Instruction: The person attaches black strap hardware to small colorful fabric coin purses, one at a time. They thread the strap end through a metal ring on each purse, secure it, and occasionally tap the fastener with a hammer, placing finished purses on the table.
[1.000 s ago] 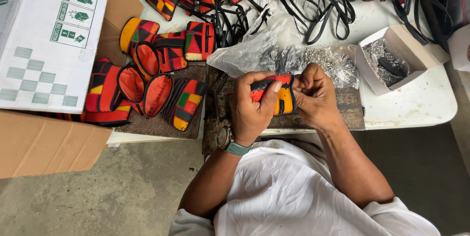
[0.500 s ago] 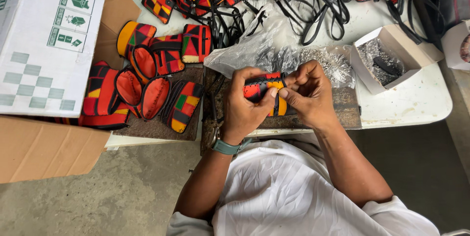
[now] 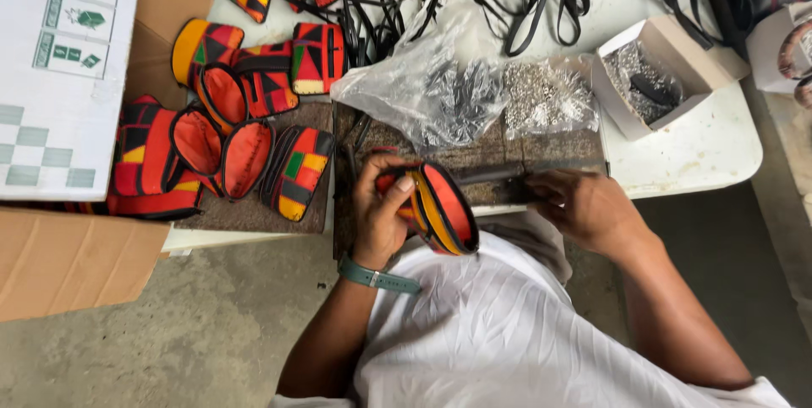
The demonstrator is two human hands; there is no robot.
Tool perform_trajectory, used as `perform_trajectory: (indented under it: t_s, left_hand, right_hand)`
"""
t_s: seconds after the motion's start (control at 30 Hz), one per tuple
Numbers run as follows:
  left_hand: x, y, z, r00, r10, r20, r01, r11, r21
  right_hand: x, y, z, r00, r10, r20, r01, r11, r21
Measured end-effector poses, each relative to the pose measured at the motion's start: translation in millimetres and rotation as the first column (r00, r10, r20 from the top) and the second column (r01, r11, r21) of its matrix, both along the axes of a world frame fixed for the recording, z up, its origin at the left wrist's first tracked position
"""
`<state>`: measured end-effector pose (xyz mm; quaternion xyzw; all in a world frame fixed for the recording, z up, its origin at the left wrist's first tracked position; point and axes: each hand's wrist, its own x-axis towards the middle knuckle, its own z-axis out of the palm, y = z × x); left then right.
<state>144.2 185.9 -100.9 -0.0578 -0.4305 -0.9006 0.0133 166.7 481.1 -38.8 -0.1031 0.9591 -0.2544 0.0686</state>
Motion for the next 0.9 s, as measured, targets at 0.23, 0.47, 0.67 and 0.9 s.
perform_trajectory:
  t_s: [0.23, 0.47, 0.67, 0.9]
  left_hand:
    - [-32, 0, -27, 0.993, 0.118, 0.004, -0.118, 0.993, -0.006]
    - [-34, -1, 18, 0.974, 0.097, -0.205, -0.125, 0.983, -0.133]
    - [-35, 10, 36, 0.966, -0.067, -0.252, -0.063, 0.878, -0.474]
    - [-31, 55, 23, 0.975, 0.159, -0.153, -0.218, 0.810, -0.545]
  right_hand:
    - [-24, -16, -22, 0.980, -0.012, -0.199, 0.014, 1.000, 0.012]
    - [-28, -15, -39, 0.976, 0.004, -0.218, 0.001, 1.000, 0.022]
    - [-40, -14, -49, 0.992, -0.124, 0.003, 0.086, 0.676, -0.732]
    - [-51, -44, -53, 0.979, -0.122, 0.161, 0.198, 0.422, -0.885]
